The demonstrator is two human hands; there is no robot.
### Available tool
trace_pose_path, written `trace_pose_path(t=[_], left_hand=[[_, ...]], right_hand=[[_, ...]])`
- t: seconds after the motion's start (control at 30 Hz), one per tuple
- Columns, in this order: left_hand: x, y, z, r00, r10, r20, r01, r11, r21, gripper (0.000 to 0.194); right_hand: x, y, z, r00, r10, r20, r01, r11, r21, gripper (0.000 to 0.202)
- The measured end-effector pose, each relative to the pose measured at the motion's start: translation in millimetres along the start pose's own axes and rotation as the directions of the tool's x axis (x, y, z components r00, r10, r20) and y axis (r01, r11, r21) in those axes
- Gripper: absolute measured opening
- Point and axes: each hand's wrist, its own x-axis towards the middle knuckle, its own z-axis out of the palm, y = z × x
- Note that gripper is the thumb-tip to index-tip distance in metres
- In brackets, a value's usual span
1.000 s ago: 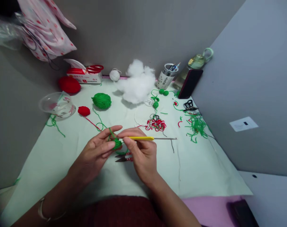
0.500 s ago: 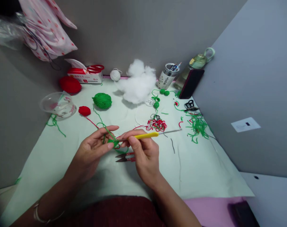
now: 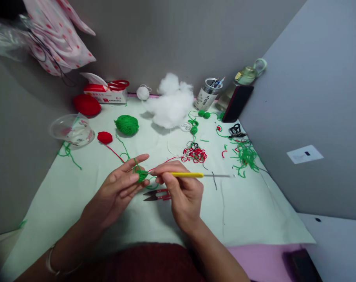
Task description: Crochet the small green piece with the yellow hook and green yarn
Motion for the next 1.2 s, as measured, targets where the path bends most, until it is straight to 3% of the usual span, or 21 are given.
trace_pose_path(t=[0.13,0.23,0.3,0.37,0.43,0.5,0.57,0.67,0.8,0.97,1.07,1.13,1.2], left_hand=[[1,-6,-1.3,0.995,0.075,0.060,-0.082,0.991,0.108,0.041],[1,-11,-1.5,0.992,0.124,0.013,-0.124,0.980,0.159,0.041],[2,-11,-0.7,0.990,0.141,-0.028,-0.136,0.981,0.138,0.045],[2,-9,0.5,0.997,0.074,-0.031,-0.072,0.996,0.060,0.044],[3,-5,1.2,0.999,-0.042,-0.007,0.042,0.999,-0.030,0.038],[4,-1,1.2,0.996,-0.093,0.002,0.093,0.993,-0.076,0.032],[4,1,0.7,0.999,-0.030,-0.020,0.029,0.998,-0.047,0.033],[7,-4,-1.0,0.995,0.100,0.010,-0.101,0.991,0.087,0.037],[14,-15,-8.4,0.988,0.156,0.010,-0.155,0.966,0.205,0.032],[26,-26,-23.7,0.985,0.119,-0.123,-0.082,0.958,0.273,0.026],[31,-29,-28.9,0.992,0.054,-0.112,-0.028,0.975,0.220,0.021],[33,-30,-29.5,0.993,0.039,-0.110,-0.014,0.976,0.216,0.020],[33,-30,-28.0,0.989,0.042,-0.145,-0.010,0.976,0.216,0.020]], right_hand=[[5,-2,4,0.998,0.044,0.048,-0.043,0.999,-0.027,0.019],[0,-2,6,0.999,0.017,0.051,-0.011,0.993,-0.119,0.023],[-6,1,7,0.994,-0.055,0.091,0.075,0.969,-0.236,0.028],[-11,3,5,0.977,-0.155,0.148,0.199,0.916,-0.348,0.034],[-11,5,1,0.976,-0.177,0.130,0.213,0.907,-0.365,0.035],[-7,6,-2,0.998,-0.062,0.021,0.065,0.971,-0.231,0.027],[-2,7,-3,0.989,0.141,-0.038,-0.141,0.990,0.014,0.019],[4,10,2,0.941,0.333,0.062,-0.338,0.909,0.246,0.015],[7,18,13,0.897,0.420,0.140,-0.442,0.856,0.267,0.014],[3,38,19,0.788,0.566,0.242,-0.612,0.758,0.223,0.029],[-6,54,24,0.739,0.631,0.236,-0.674,0.699,0.240,0.040],[-10,61,26,0.731,0.637,0.243,-0.681,0.699,0.217,0.040],[-13,61,27,0.764,0.607,0.221,-0.643,0.745,0.178,0.035]])
